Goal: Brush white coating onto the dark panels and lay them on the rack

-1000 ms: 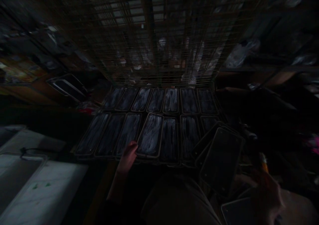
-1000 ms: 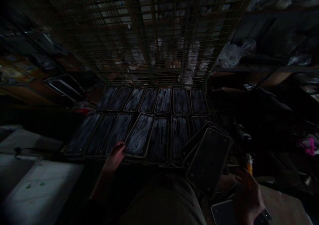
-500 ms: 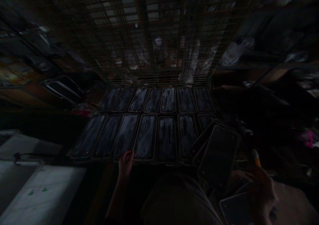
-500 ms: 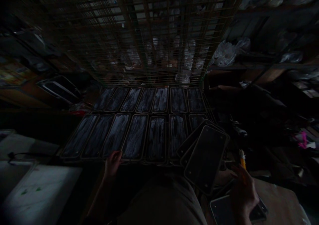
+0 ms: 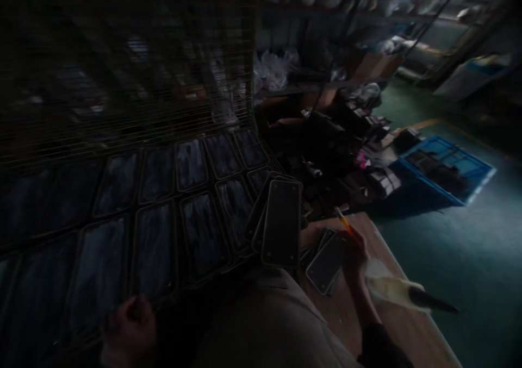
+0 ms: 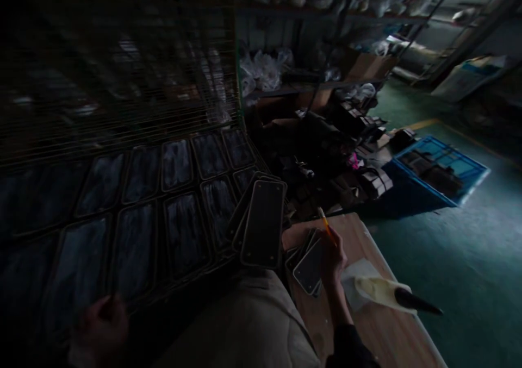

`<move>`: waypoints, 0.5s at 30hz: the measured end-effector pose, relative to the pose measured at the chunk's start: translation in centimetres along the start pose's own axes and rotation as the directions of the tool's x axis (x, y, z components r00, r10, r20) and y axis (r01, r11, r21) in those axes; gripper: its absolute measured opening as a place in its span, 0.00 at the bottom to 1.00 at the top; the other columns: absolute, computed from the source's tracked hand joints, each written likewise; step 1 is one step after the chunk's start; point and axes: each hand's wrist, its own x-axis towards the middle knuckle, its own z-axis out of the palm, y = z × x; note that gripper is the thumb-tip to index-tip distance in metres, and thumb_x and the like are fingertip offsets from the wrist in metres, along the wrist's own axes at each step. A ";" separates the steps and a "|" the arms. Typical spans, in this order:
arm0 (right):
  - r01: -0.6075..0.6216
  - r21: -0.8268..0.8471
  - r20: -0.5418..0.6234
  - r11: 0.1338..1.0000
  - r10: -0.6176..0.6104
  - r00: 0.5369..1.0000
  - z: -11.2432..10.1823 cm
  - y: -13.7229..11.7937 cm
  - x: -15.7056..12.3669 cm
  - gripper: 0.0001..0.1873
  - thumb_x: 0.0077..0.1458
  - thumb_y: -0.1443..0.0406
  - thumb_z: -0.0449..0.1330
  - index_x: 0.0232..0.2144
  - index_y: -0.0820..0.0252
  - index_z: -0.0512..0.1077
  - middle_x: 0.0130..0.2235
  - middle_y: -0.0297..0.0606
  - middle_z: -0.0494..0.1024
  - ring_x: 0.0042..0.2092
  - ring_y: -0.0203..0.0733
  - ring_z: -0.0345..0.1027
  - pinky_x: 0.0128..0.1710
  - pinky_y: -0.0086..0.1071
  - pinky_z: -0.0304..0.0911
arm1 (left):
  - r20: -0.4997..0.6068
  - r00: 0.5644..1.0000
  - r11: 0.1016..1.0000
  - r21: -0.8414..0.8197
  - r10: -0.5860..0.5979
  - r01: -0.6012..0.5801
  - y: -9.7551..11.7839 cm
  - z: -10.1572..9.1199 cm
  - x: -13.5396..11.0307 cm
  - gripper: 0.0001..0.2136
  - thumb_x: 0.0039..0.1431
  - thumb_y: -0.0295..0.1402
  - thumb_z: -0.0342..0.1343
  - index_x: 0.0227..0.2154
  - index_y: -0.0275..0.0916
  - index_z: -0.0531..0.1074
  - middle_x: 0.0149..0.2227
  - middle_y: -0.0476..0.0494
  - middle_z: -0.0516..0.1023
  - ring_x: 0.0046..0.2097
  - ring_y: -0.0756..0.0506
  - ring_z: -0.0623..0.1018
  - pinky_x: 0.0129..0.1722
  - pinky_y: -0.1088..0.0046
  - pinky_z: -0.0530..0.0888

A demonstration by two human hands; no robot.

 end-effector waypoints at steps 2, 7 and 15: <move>-0.058 0.060 -0.062 0.996 0.062 0.996 -2.3 1.8 0.1 0.25 0.56 0.55 0.55 0.52 0.62 0.67 0.39 0.43 0.79 0.35 0.44 0.75 0.33 0.36 0.69 | 0.009 0.991 0.991 0.003 0.130 -0.130 3.1 1.5 -1.1 0.16 0.56 0.48 0.50 0.36 0.42 0.71 0.34 0.41 0.77 0.40 0.36 0.76 0.32 0.66 0.69; -0.336 0.195 -0.187 0.921 0.372 0.909 -8.6 8.3 -1.4 0.29 0.56 0.45 0.54 0.45 0.64 0.69 0.31 0.40 0.79 0.29 0.42 0.75 0.30 0.36 0.71 | 0.680 0.673 0.877 -0.470 0.290 0.098 13.4 6.9 -6.1 0.24 0.46 0.57 0.57 0.33 0.39 0.71 0.23 0.47 0.74 0.22 0.46 0.73 0.20 0.74 0.67; -0.539 -0.015 -0.403 0.842 0.489 0.774 -18.6 18.6 -8.2 0.34 0.50 0.39 0.54 0.39 0.64 0.70 0.25 0.39 0.78 0.23 0.43 0.72 0.23 0.32 0.67 | 0.924 0.381 0.798 -0.261 0.043 0.543 19.0 10.6 -12.0 0.26 0.33 0.45 0.72 0.33 0.35 0.71 0.35 0.39 0.81 0.33 0.40 0.81 0.26 0.70 0.78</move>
